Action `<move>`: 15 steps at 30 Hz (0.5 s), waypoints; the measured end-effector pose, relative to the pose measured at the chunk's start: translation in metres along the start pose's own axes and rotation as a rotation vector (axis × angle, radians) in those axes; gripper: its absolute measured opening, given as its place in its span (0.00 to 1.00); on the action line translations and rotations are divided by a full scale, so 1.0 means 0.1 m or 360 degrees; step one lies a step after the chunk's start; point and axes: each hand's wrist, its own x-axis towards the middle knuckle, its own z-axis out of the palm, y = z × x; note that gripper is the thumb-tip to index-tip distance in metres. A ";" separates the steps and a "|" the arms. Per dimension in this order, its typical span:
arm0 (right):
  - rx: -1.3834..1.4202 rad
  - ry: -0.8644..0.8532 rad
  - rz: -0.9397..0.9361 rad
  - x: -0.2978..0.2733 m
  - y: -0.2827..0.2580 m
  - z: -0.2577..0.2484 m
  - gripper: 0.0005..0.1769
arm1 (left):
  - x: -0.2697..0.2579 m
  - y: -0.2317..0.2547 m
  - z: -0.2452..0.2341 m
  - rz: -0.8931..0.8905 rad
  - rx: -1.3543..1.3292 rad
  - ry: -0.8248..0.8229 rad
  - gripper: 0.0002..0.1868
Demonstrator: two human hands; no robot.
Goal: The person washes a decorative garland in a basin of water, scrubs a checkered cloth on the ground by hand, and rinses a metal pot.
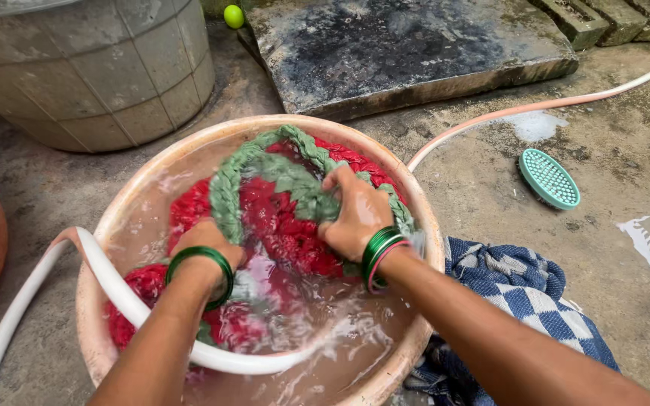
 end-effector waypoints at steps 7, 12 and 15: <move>-0.0193 -0.0027 -0.0416 0.41 -0.22 -0.05 0.39 | -0.35 0.12 0.13 0.0540 -0.0240 -0.0842 0.32; -0.0485 -0.0757 -0.0045 0.40 -0.36 0.33 0.43 | -0.54 0.31 -0.25 0.0608 -0.0005 -0.1111 0.33; -0.0544 -0.0901 0.0059 0.49 -0.33 0.55 0.45 | -0.56 0.39 -0.33 0.0370 0.0542 -0.0438 0.47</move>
